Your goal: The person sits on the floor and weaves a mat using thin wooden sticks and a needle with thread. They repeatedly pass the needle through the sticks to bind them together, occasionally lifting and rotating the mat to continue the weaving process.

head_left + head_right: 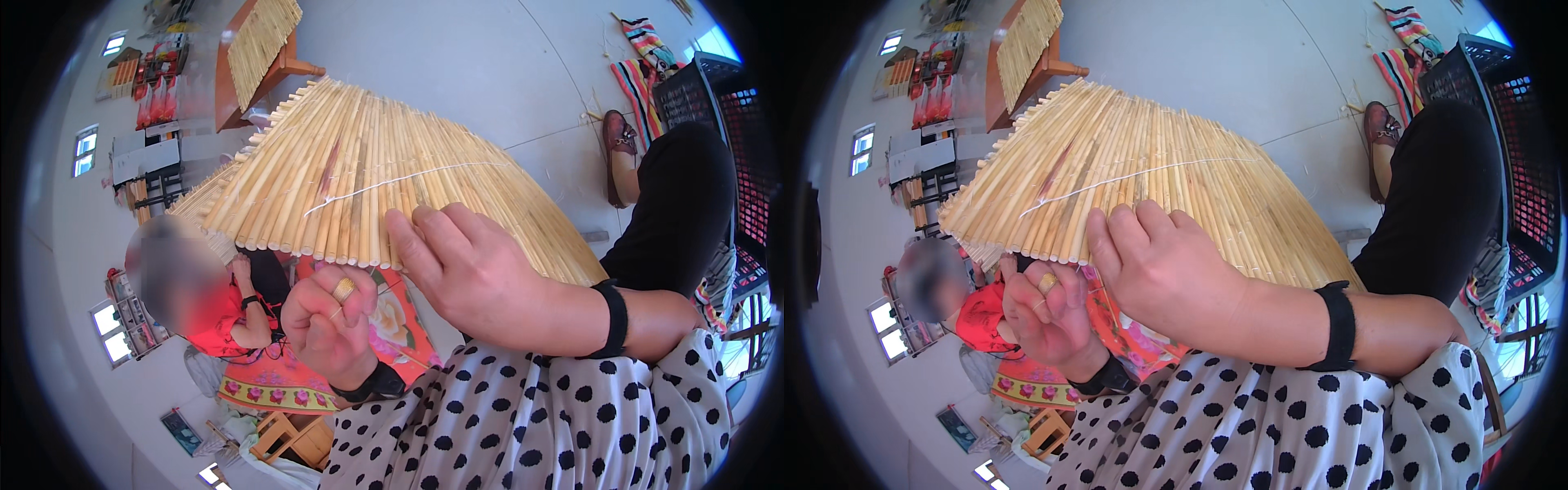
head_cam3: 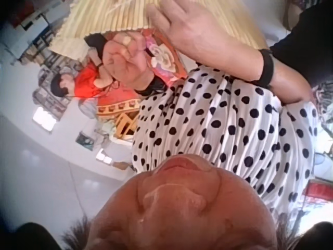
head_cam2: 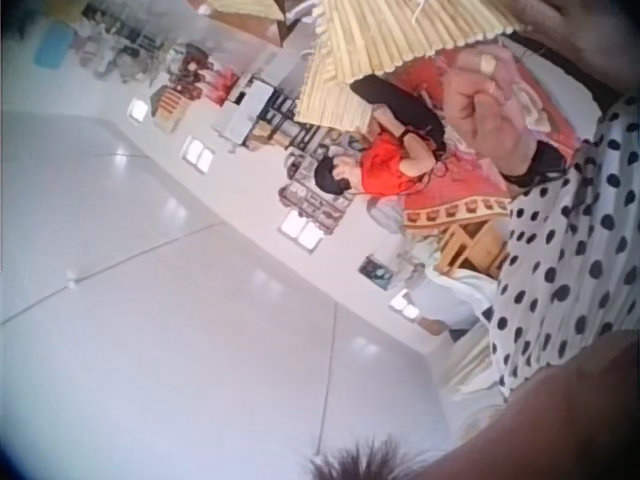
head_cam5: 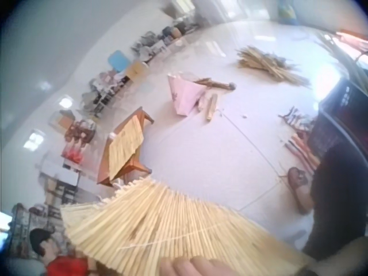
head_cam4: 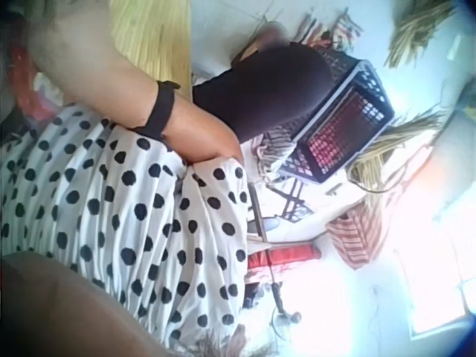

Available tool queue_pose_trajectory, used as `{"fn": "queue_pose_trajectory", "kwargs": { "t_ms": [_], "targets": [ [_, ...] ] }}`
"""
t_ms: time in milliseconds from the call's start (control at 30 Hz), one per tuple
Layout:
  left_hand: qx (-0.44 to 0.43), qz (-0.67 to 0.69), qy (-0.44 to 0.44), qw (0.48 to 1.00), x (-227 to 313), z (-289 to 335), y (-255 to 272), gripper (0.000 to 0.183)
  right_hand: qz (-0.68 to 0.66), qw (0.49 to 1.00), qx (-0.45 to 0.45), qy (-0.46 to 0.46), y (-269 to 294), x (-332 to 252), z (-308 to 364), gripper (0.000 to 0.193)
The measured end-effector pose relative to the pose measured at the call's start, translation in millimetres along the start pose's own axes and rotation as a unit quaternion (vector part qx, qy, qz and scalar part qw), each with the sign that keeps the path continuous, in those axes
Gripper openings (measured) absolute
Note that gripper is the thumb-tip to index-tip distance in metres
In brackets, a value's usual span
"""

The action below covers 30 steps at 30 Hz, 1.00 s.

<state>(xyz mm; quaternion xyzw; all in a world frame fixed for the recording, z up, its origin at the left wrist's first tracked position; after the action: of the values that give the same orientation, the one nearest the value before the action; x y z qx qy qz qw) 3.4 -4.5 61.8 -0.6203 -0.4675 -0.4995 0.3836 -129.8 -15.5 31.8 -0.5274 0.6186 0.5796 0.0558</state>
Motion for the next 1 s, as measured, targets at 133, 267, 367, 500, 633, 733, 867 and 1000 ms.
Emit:
{"fn": "queue_pose_trajectory", "kwargs": {
  "t_ms": [133, 267, 367, 500, 633, 733, 867, 1000],
  "targets": [
    [0.027, -0.065, 0.005, 0.997, 4, 6, -3, 0.038, 0.007, 1.000, -0.004, 0.018, -4, -5, -6, 0.048],
    [0.026, -0.093, 0.006, 0.995, 9, 8, -3, 0.037, -0.026, 0.998, 0.047, 0.019, -5, -3, -7, 0.047],
    [0.031, -0.006, 0.021, 0.999, 1, 9, 10, 0.033, -0.026, 0.998, 0.058, 0.013, -8, -1, -7, 0.047],
    [0.083, 0.257, 0.075, 0.960, -30, 28, 34, 0.024, -0.093, 0.996, 0.016, 0.000, -8, 6, -13, 0.048],
    [0.162, 0.417, 0.133, 0.885, -46, 49, 35, 0.020, -0.175, 0.985, 0.001, -0.011, -10, 10, -3, 0.048],
    [0.151, 0.355, 0.169, 0.907, -44, 49, 31, 0.018, -0.184, 0.983, 0.007, -0.010, -9, 13, 2, 0.048],
    [0.178, 0.162, 0.147, 0.959, -22, 43, 29, 0.015, -0.194, 0.981, 0.010, -0.006, -7, 18, 7, 0.047],
    [0.104, -0.127, 0.050, 0.985, 4, 37, 15, 0.014, -0.203, 0.979, 0.003, -0.002, -11, 20, 12, 0.047]
  ]
}}
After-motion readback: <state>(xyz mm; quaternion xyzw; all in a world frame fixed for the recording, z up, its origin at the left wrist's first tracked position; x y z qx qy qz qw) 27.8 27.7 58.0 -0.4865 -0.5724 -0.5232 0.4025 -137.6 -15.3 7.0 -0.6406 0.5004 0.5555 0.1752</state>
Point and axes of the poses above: each hand's wrist, its own z-axis away from the middle knuckle, its own y-axis out of the back of the hand, x = y × z, the point moved 9 cm from there along -z, towards the middle knuckle, and after that the axes turned 10 degrees about -x, right-handed, at the moved point
